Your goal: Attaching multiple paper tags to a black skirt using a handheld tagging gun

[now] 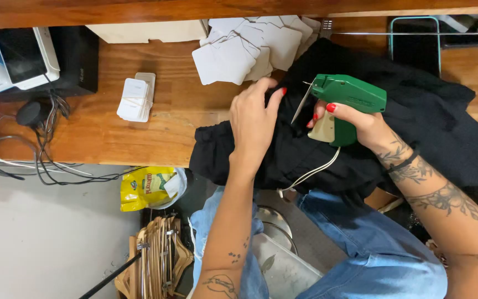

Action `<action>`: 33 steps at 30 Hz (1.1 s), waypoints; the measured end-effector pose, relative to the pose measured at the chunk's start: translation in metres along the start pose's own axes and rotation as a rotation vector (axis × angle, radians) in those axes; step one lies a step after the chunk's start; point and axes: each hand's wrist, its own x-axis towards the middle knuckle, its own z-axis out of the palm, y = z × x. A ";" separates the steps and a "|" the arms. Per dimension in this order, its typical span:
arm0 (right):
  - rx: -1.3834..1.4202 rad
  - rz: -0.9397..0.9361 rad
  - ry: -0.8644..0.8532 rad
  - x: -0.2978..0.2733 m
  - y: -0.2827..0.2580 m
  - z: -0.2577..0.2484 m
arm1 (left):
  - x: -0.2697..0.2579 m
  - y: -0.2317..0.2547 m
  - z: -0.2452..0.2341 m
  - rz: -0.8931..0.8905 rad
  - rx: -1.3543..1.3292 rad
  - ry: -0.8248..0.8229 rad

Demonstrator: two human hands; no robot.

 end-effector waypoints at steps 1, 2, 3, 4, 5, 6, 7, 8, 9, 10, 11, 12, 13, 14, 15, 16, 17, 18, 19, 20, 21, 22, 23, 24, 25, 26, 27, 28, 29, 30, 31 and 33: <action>0.000 -0.001 -0.003 0.000 -0.001 0.000 | -0.001 0.005 -0.004 -0.001 0.000 0.002; -0.001 0.003 -0.007 0.000 -0.001 0.000 | -0.003 0.011 -0.008 -0.028 -0.041 0.001; -0.002 0.009 -0.012 0.000 -0.001 0.000 | -0.004 0.015 -0.012 -0.055 -0.082 -0.002; -0.001 0.009 -0.015 0.001 -0.002 0.000 | -0.003 0.016 -0.014 -0.057 -0.082 0.000; -0.007 0.009 -0.012 0.001 -0.002 0.000 | -0.004 0.016 -0.015 -0.049 -0.083 0.008; -0.014 0.010 -0.009 0.001 -0.002 0.000 | -0.004 0.017 -0.015 -0.041 -0.085 0.016; -0.013 0.014 -0.012 0.001 -0.002 -0.001 | -0.005 0.018 -0.015 -0.046 -0.085 0.016; -0.023 0.012 -0.015 0.001 -0.002 -0.001 | -0.006 0.019 -0.014 -0.023 -0.097 0.015; -0.030 0.009 -0.020 0.001 -0.001 -0.002 | -0.007 0.020 -0.014 -0.002 -0.107 0.016; -0.028 0.013 -0.024 0.002 -0.001 -0.002 | -0.009 0.021 -0.013 -0.007 -0.106 0.016; -0.025 -0.015 -0.033 0.003 0.000 -0.002 | -0.009 0.021 -0.012 0.019 -0.113 0.038; -0.022 -0.043 -0.042 0.004 0.000 -0.002 | -0.009 0.022 -0.012 0.045 -0.121 0.060; -0.020 -0.041 -0.042 0.003 0.005 -0.004 | -0.010 0.022 -0.011 0.044 -0.119 0.058; 0.007 -0.074 -0.044 0.001 0.011 -0.006 | -0.010 0.022 -0.010 0.057 -0.113 0.069; 0.035 -0.105 -0.047 0.000 0.017 -0.007 | -0.011 0.022 -0.009 0.068 -0.106 0.079; 0.038 -0.102 -0.047 0.000 0.026 -0.015 | -0.008 0.024 -0.009 0.065 -0.104 0.076; 0.154 -0.007 -0.088 -0.003 0.037 -0.021 | -0.008 0.025 -0.009 0.078 -0.067 0.110; 0.270 0.089 -0.127 -0.006 0.047 -0.027 | -0.009 0.027 -0.008 0.091 -0.030 0.144; 0.273 0.095 -0.130 -0.006 0.046 -0.027 | -0.010 0.026 -0.007 0.084 -0.027 0.143; 0.299 0.081 -0.140 -0.005 0.045 -0.027 | -0.011 0.026 -0.006 0.070 -0.039 0.164; 0.325 0.064 -0.147 -0.004 0.043 -0.027 | -0.010 0.026 -0.005 0.059 -0.051 0.186; 0.328 0.067 -0.149 -0.003 0.044 -0.026 | -0.011 0.028 -0.006 0.055 -0.048 0.185; 0.295 0.054 -0.157 -0.003 0.044 -0.027 | -0.011 0.030 -0.007 0.088 -0.062 0.188; 0.262 0.040 -0.164 -0.003 0.045 -0.028 | -0.012 0.032 -0.008 0.121 -0.076 0.190; 0.264 0.045 -0.166 -0.004 0.046 -0.028 | -0.013 0.033 -0.007 0.116 -0.075 0.188; 0.269 0.043 -0.157 -0.005 0.047 -0.028 | -0.014 0.033 -0.007 0.128 -0.075 0.187; 0.274 0.036 -0.152 -0.004 0.048 -0.028 | -0.013 0.034 -0.007 0.143 -0.071 0.192; 0.275 0.036 -0.158 -0.002 0.043 -0.025 | -0.013 0.034 -0.008 0.140 -0.068 0.196; 0.248 0.049 -0.158 -0.003 0.038 -0.024 | -0.014 0.035 -0.007 0.168 -0.074 0.203; 0.220 0.062 -0.159 -0.003 0.034 -0.022 | -0.014 0.036 -0.006 0.197 -0.081 0.209; 0.221 0.067 -0.158 -0.005 0.037 -0.024 | -0.016 0.037 -0.007 0.194 -0.082 0.207; 0.097 0.024 -0.134 -0.005 0.041 -0.026 | -0.016 0.040 -0.011 0.234 -0.077 0.220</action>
